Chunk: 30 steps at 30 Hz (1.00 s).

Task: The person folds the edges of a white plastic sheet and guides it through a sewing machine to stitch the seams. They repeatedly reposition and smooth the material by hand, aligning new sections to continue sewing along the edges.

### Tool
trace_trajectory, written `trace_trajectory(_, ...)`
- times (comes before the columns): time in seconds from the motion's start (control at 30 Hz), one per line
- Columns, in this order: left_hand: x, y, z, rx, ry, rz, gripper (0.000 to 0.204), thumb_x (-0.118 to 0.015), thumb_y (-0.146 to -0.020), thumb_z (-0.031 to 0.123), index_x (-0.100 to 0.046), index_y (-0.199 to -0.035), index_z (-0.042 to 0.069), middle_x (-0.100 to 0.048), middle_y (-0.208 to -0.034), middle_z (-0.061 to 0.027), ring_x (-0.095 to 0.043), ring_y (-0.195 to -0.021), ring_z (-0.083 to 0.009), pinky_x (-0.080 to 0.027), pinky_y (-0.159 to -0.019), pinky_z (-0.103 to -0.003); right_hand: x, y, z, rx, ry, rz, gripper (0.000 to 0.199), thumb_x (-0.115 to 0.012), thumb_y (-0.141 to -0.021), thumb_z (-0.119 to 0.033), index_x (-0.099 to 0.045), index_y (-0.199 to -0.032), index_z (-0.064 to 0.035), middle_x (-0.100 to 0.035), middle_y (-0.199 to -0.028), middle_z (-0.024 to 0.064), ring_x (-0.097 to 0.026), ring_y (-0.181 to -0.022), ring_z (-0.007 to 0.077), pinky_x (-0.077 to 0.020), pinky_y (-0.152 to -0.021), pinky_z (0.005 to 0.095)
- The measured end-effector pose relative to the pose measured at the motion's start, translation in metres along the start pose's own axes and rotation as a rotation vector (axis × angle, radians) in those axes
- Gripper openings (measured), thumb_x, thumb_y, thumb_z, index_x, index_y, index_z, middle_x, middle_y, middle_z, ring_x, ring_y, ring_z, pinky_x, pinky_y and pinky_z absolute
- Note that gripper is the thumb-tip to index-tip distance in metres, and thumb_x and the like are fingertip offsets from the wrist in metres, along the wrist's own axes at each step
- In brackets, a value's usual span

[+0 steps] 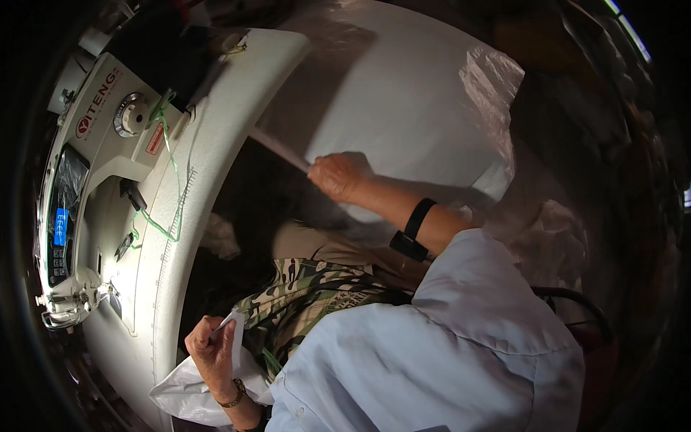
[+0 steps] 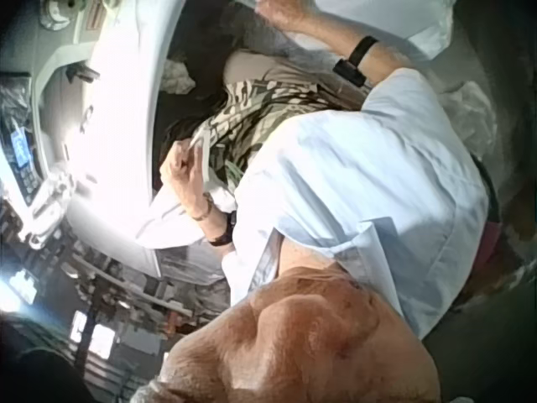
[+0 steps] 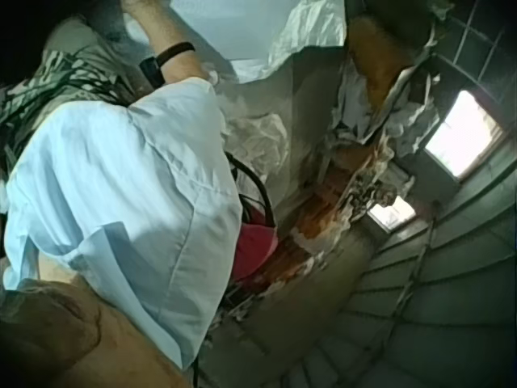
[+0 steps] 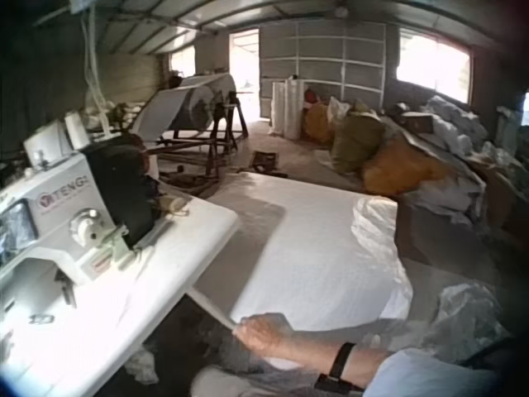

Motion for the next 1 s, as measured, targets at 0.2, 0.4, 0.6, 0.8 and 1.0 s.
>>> trace_trajectory(0.2,-0.007,-0.002,-0.001,-0.025,-0.064,-0.031,0.023,-0.078,-0.081,0.0,-0.055,-0.077,-0.005,-0.043,-0.066,0.0006,-0.032,-0.06,-0.0061,-0.025,-0.051,-0.021,-0.041,0.027,-0.074,0.038,-0.726,-0.453,0.033,-0.055,-0.094,-0.031,-0.068,-0.084,-0.0023,-0.066,-0.082,0.0198,-0.065,-0.081,0.0346,-0.0487,-0.074,0.0429)
trace_trajectory(0.4,-0.007,-0.003,-0.003,-0.018,0.046,-0.013,0.024,-0.078,-0.082,0.001,-0.055,-0.077,-0.004,-0.042,-0.066,0.0022,-0.03,-0.06,-0.0047,-0.023,-0.051,-0.02,0.078,0.082,0.103,-0.272,-0.581,0.661,0.021,-0.062,-0.091,-0.013,-0.069,-0.108,-0.0025,-0.07,-0.104,0.0145,-0.065,-0.101,0.0272,-0.0493,-0.092,0.0372)
trace_trajectory(0.6,-0.007,-0.003,-0.002,-0.021,0.046,-0.006,0.024,-0.078,-0.082,0.001,-0.055,-0.077,-0.004,-0.04,-0.066,0.0034,-0.029,-0.06,-0.0041,-0.022,-0.051,-0.02,0.143,0.285,0.31,-1.523,0.654,0.638,0.048,-0.064,-0.09,-0.043,-0.066,-0.12,-0.0053,-0.062,-0.127,0.0181,-0.056,-0.121,0.0335,-0.0423,-0.105,0.0418)
trace_trajectory(0.8,-0.01,-0.005,0.008,-0.032,0.02,-0.034,0.022,-0.076,-0.081,-0.003,-0.054,-0.076,-0.005,-0.049,-0.064,-0.0037,-0.036,-0.055,-0.0086,-0.028,-0.048,-0.023,0.083,0.36,0.409,-1.625,-0.276,0.58,0.061,-0.064,-0.087,-0.052,-0.066,-0.119,0.0005,-0.064,-0.124,0.0225,-0.063,-0.112,0.0375,-0.0489,-0.097,0.042)
trace_trajectory(1.0,-0.009,-0.006,0.015,-0.068,-0.027,-0.026,0.023,-0.076,-0.08,-0.003,-0.054,-0.076,-0.003,-0.048,-0.064,-0.0033,-0.034,-0.055,-0.0086,-0.026,-0.047,-0.023,0.091,0.369,0.421,-1.707,-0.153,0.52,0.071,-0.067,-0.081,-0.057,-0.066,-0.119,0.0032,-0.062,-0.128,0.0235,-0.06,-0.118,0.0361,-0.0457,-0.101,0.0419)
Point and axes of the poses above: each hand's wrist, its own y-axis away from the middle knuckle, its own x-axis out of the back of the hand, z = x × y, the point moved 9 cm from there along -y, towards the middle knuckle
